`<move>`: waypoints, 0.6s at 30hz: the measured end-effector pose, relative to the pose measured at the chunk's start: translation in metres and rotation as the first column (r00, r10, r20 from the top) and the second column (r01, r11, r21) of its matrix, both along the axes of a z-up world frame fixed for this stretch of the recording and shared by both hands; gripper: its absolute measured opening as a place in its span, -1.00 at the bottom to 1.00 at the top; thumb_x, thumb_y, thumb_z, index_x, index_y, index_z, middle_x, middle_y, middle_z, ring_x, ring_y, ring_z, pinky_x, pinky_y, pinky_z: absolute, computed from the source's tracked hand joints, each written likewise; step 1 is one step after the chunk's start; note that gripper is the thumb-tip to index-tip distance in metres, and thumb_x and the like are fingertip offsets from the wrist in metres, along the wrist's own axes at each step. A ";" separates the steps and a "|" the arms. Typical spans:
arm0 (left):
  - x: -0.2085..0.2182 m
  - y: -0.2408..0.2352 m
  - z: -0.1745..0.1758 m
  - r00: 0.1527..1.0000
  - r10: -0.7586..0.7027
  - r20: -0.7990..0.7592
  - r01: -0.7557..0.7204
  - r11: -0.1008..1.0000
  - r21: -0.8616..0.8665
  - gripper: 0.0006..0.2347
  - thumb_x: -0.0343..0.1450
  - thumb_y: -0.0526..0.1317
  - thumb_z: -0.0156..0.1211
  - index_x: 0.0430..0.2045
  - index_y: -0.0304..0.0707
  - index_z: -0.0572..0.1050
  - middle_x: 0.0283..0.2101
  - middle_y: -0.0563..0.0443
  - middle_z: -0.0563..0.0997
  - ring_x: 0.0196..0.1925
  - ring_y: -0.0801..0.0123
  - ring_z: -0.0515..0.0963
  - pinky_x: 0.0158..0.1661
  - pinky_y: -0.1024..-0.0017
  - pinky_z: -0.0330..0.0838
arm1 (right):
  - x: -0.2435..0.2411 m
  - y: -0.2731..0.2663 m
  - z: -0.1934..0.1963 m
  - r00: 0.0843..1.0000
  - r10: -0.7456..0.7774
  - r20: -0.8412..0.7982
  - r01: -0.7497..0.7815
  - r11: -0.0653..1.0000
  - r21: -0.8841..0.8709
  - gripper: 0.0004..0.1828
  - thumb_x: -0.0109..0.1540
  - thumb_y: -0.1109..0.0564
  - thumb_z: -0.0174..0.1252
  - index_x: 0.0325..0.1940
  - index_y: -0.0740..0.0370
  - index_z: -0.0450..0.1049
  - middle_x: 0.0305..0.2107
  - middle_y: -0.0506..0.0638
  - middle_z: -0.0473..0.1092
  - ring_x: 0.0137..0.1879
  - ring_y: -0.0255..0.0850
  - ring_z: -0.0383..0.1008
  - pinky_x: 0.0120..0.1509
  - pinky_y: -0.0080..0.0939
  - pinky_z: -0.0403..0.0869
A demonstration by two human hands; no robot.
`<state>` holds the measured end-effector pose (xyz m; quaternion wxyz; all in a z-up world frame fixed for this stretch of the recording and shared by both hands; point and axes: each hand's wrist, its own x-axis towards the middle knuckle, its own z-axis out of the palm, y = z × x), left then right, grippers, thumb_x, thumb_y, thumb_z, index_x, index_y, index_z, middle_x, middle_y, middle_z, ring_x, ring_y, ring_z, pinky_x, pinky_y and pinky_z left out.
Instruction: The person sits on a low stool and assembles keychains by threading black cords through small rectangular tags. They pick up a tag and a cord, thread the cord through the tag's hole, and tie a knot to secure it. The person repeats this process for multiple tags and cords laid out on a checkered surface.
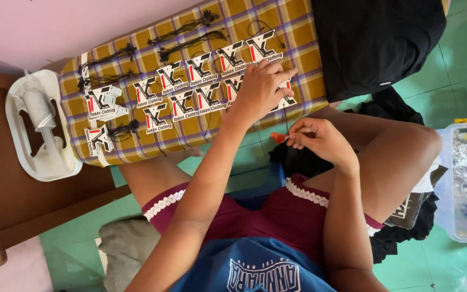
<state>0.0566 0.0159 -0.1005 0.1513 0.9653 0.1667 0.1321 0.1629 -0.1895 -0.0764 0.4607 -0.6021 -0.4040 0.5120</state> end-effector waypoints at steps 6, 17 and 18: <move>0.001 -0.006 0.004 0.998 0.041 0.049 -0.042 0.999 0.021 -0.72 0.35 0.11 0.36 -0.17 0.12 0.64 -0.19 0.20 0.38 -0.08 0.25 0.48 -0.14 0.18 0.43 | -0.004 0.007 0.004 0.996 0.036 0.085 -0.030 0.997 -0.069 -0.90 0.28 0.27 0.18 -0.17 0.37 0.55 -0.45 0.19 0.58 -0.28 -0.17 0.62 -0.18 -0.13 0.65; -0.022 -0.034 -0.005 0.956 0.048 0.291 -0.105 0.978 0.182 -0.85 0.47 0.01 0.14 -0.33 0.05 0.54 -0.17 0.17 0.46 -0.07 0.25 0.53 -0.18 0.22 0.31 | -0.003 0.013 0.017 0.973 0.029 0.230 0.022 0.977 -0.213 -0.69 0.24 0.17 0.28 0.07 0.24 0.61 -0.36 0.20 0.61 -0.31 -0.09 0.63 -0.22 -0.09 0.64; -0.028 -0.036 0.002 0.939 0.044 0.342 -0.113 0.976 0.187 -0.84 0.49 0.01 0.11 -0.27 0.04 0.53 -0.10 0.16 0.45 -0.03 0.24 0.52 -0.21 0.25 0.28 | -0.002 0.012 0.017 0.960 0.023 0.278 0.047 0.969 -0.243 -0.67 0.24 0.12 0.29 0.10 0.15 0.62 -0.37 0.15 0.61 -0.38 -0.10 0.62 -0.27 -0.10 0.64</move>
